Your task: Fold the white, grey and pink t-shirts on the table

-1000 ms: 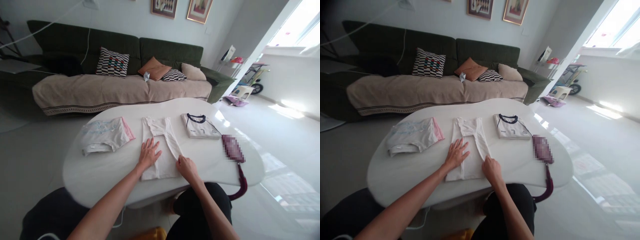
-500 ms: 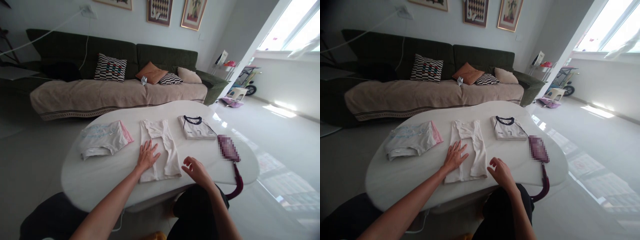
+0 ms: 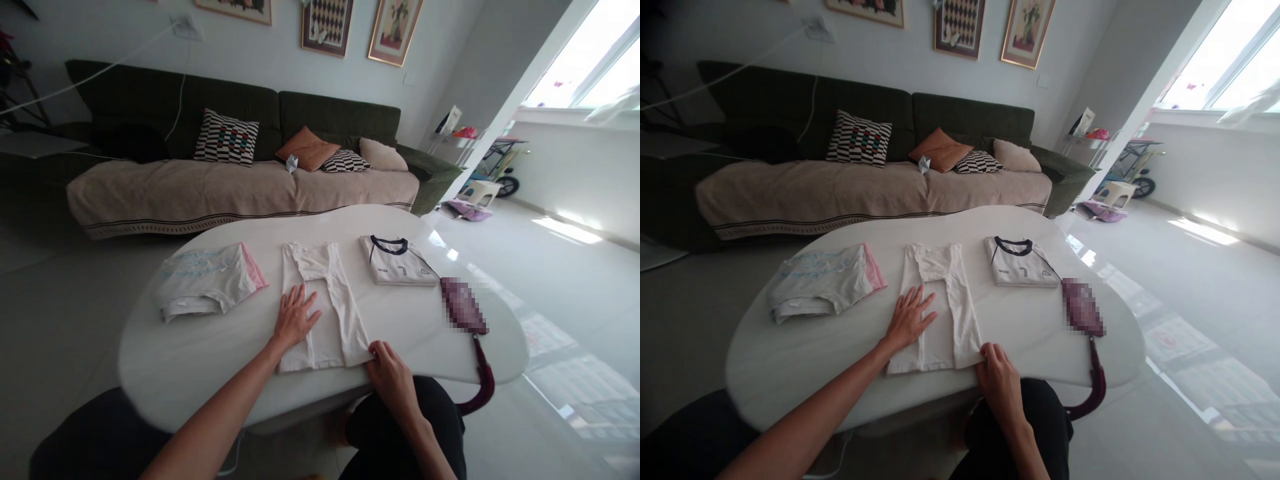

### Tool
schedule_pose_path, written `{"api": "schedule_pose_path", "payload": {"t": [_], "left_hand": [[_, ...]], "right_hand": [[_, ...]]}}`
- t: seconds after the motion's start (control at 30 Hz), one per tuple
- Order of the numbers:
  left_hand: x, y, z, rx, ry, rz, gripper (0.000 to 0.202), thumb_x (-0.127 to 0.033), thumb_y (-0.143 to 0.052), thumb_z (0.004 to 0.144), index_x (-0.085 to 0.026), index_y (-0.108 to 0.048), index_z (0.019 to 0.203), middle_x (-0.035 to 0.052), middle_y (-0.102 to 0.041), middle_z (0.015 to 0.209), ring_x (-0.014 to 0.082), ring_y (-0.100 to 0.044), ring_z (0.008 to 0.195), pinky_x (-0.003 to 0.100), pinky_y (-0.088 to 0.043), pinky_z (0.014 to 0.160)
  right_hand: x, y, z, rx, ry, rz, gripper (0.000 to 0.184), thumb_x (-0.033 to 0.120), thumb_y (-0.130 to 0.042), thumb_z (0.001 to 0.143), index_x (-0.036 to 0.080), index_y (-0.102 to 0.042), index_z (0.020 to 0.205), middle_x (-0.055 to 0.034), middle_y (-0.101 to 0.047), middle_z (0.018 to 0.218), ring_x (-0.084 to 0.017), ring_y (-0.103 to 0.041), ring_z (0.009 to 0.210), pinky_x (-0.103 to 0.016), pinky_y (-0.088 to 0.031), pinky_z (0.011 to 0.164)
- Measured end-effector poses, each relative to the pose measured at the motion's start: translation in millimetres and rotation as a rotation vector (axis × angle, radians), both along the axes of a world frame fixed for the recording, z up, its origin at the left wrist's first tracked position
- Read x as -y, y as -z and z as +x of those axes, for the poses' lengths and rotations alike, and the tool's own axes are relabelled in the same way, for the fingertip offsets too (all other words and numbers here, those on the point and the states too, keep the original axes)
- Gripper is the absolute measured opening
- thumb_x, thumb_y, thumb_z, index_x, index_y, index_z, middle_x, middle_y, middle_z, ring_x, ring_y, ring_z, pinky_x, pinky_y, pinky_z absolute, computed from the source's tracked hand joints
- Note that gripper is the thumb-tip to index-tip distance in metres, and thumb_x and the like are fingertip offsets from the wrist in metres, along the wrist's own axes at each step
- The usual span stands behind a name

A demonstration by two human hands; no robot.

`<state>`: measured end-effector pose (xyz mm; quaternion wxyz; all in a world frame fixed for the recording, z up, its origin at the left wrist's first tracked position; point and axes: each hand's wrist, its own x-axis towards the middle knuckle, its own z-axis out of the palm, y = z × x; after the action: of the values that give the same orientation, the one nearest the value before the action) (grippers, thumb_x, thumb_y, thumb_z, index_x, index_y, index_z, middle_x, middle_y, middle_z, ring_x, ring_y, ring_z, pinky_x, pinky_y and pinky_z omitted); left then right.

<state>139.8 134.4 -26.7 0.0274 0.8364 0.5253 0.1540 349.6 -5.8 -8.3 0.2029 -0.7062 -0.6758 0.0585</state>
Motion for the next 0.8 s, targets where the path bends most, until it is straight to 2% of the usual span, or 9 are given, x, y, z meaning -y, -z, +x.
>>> {"api": "schedule_pose_path", "payload": {"t": [0.1, 0.17, 0.23, 0.3, 0.43, 0.57, 0.7, 0.8], "left_hand": [[0.4, -0.6, 0.1, 0.002, -0.009, -0.003, 0.052, -0.052, -0.031, 0.086, -0.030, -0.033, 0.132, 0.0053, -0.027, 0.142, 0.0250, -0.021, 0.130, 0.045, -0.020, 0.102], [0.8, -0.9, 0.1, 0.003, -0.012, -0.004, 0.051, -0.051, -0.032, 0.086, -0.030, -0.033, 0.132, 0.0050, -0.027, 0.142, 0.0248, -0.021, 0.130, 0.045, -0.020, 0.103], [0.9, -1.1, 0.2, 0.006, -0.013, -0.004, 0.051, -0.051, -0.032, 0.085, -0.030, -0.033, 0.132, 0.0049, -0.027, 0.142, 0.0248, -0.020, 0.130, 0.044, -0.020, 0.103], [0.7, -0.9, 0.1, 0.011, -0.011, -0.004, 0.052, -0.051, -0.032, 0.085, -0.030, -0.033, 0.132, 0.0051, -0.027, 0.142, 0.0249, -0.020, 0.131, 0.045, -0.019, 0.103], [-0.5, 0.3, -0.8, 0.026, 0.001, -0.005, 0.053, -0.054, -0.028, 0.085, -0.030, -0.032, 0.133, 0.0059, -0.025, 0.143, 0.0251, -0.019, 0.131, 0.045, -0.019, 0.103], [-1.6, 1.2, -1.9, 0.036, 0.002, -0.003, 0.054, -0.054, -0.027, 0.085, -0.031, -0.029, 0.134, 0.0052, -0.025, 0.143, 0.0250, -0.018, 0.131, 0.046, -0.019, 0.103], [-1.7, 1.8, -2.2, 0.054, 0.002, -0.010, 0.054, -0.054, -0.028, 0.085, -0.031, -0.029, 0.134, 0.0054, -0.024, 0.144, 0.0258, -0.017, 0.131, 0.046, -0.019, 0.103], [-1.0, 2.6, -1.6, 0.061, -0.003, -0.004, 0.052, -0.051, -0.029, 0.086, -0.031, -0.030, 0.133, 0.0059, -0.024, 0.143, 0.0261, -0.017, 0.131, 0.047, -0.019, 0.103]], "right_hand": [[-0.1, -10.2, 8.4, 0.034, -0.072, -0.042, 0.017, 0.022, -0.038, 0.080, 0.022, -0.049, 0.093, -0.0036, -0.054, 0.086, -0.018, -0.055, 0.077, -0.028, -0.040, 0.068], [-9.4, -23.5, 8.0, 0.026, -0.094, -0.058, 0.026, 0.032, -0.046, 0.079, 0.023, -0.048, 0.102, -0.0036, -0.055, 0.089, -0.018, -0.055, 0.077, -0.027, -0.040, 0.067], [-28.4, -36.6, 0.4, 0.010, -0.098, -0.066, 0.028, 0.039, -0.047, 0.079, 0.022, -0.049, 0.101, -0.0026, -0.057, 0.085, -0.016, -0.056, 0.072, -0.026, -0.039, 0.064], [-54.3, -43.7, -13.4, 0.023, -0.095, -0.087, 0.021, 0.038, -0.044, 0.082, 0.021, -0.052, 0.091, -0.0015, -0.058, 0.079, -0.014, -0.055, 0.066, -0.024, -0.036, 0.060], [-101.7, -36.8, -41.9, 0.194, -0.029, -0.216, 0.012, 0.027, -0.045, 0.081, 0.018, -0.053, 0.083, -0.0048, -0.062, 0.078, -0.015, -0.058, 0.068, -0.023, -0.030, 0.056], [-116.1, -22.6, -51.5, 0.203, 0.058, -0.232, 0.014, 0.021, -0.040, 0.084, 0.017, -0.054, 0.083, -0.0051, -0.063, 0.073, -0.015, -0.059, 0.068, -0.022, -0.028, 0.054], [-120.5, -24.8, -50.4, 0.101, -0.108, -0.261, 0.025, 0.037, -0.045, 0.084, 0.018, -0.057, 0.073, -0.0037, -0.064, 0.069, -0.015, -0.059, 0.067, -0.021, -0.029, 0.054], [-145.6, -38.6, -56.9, 0.110, -0.129, -0.265, 0.031, 0.039, -0.042, 0.085, 0.018, -0.058, 0.070, -0.0057, -0.065, 0.072, -0.015, -0.060, 0.071, -0.022, -0.031, 0.056]]}}
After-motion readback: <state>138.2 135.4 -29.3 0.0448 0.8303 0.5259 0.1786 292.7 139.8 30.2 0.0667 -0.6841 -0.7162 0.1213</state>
